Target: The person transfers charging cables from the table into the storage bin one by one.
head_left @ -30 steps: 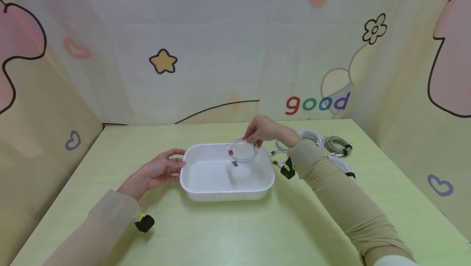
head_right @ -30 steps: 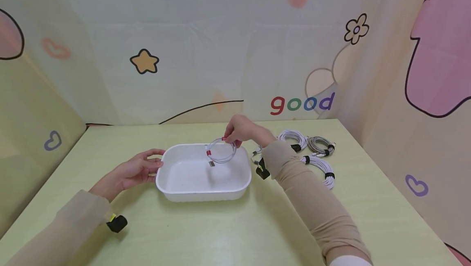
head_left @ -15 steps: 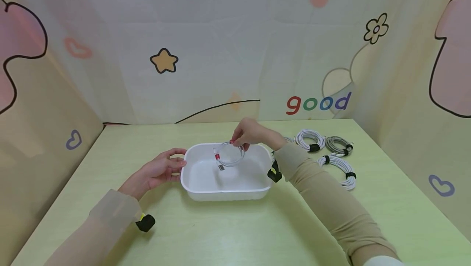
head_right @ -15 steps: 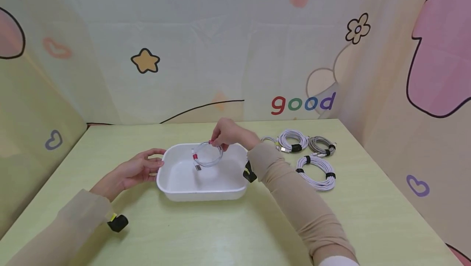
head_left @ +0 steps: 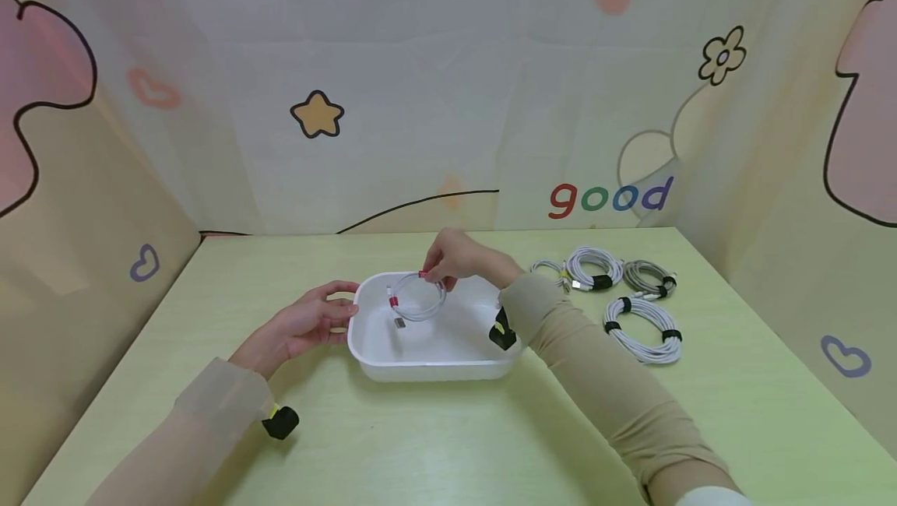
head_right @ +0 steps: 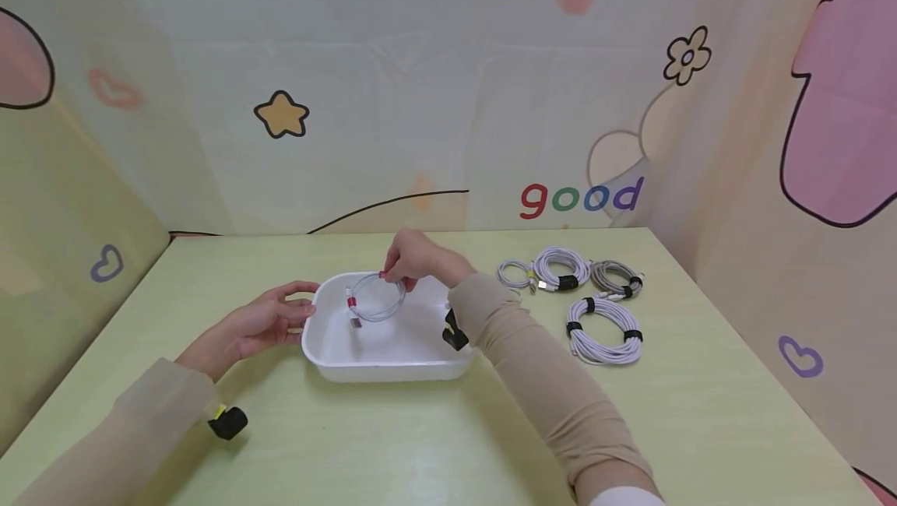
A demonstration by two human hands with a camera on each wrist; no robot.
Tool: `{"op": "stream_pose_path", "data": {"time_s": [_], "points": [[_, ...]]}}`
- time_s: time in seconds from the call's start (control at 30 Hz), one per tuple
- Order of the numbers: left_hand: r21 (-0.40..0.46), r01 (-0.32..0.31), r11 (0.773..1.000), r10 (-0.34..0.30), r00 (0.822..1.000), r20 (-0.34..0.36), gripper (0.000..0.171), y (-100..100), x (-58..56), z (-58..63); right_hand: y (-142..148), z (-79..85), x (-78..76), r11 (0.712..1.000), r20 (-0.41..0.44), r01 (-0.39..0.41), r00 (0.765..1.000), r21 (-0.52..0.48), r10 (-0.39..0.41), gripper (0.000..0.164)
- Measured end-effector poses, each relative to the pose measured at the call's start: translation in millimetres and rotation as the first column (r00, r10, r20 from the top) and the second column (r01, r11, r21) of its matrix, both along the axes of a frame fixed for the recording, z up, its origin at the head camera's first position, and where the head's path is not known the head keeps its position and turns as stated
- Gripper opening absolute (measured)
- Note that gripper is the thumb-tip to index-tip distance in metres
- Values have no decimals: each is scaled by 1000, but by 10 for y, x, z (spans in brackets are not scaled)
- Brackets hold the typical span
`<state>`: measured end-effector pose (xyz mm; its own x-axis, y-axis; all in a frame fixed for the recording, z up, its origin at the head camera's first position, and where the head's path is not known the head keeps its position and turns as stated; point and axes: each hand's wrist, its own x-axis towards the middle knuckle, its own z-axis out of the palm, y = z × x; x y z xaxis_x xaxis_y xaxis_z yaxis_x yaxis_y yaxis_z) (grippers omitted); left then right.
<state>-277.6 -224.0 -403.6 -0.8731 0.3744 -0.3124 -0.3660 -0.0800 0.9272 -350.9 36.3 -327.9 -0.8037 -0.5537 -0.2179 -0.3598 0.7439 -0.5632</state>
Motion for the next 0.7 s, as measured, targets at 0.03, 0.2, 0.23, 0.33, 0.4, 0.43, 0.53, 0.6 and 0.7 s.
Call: {"op": "stream_pose_path", "data": {"time_s": [0.03, 0.2, 0.23, 0.33, 0.4, 0.43, 0.53, 0.6, 0.7], "points": [[2, 1, 1000, -1, 1000, -1, 47, 0, -2, -1, -13, -5, -1, 1000, 3, 1, 1000, -2, -1, 16], [7, 3, 1000, -3, 1000, -1, 47, -4, -5, -3, -69, -17, 5, 1000, 7, 11, 1000, -18, -11, 16], [8, 2, 1000, -2, 1000, -1, 47, -1, -4, -4, -73, -17, 10, 1000, 9, 14, 1000, -21, -14, 17], [8, 6, 1000, -6, 1000, -5, 46, 7, -1, -2, -70, -1, 28, 1000, -10, 12, 1000, -4, -12, 22], [9, 4, 1000, -4, 1000, -4, 45, 9, -2, -3, -47, 27, 42, 1000, -43, 4, 999, 21, -4, 29], [8, 3, 1000, -3, 1000, -5, 45, 11, -3, -1, -23, 47, 48, 999, -65, 1, 998, 33, 1, 32], [7, 0, 1000, 0, 1000, -4, 45, 11, -8, 1, 101, 106, 56, 999, -129, 4, 992, 38, 1, 33], [6, 3, 1000, -3, 1000, -6, 45, 11, -7, 4, 226, 118, 44, 1000, -157, 20, 987, 6, -18, 32], [1, 6, 1000, -6, 1000, -5, 46, 5, -1, 4, 443, 103, 17, 997, -203, 66, 976, -34, -72, 31]]}}
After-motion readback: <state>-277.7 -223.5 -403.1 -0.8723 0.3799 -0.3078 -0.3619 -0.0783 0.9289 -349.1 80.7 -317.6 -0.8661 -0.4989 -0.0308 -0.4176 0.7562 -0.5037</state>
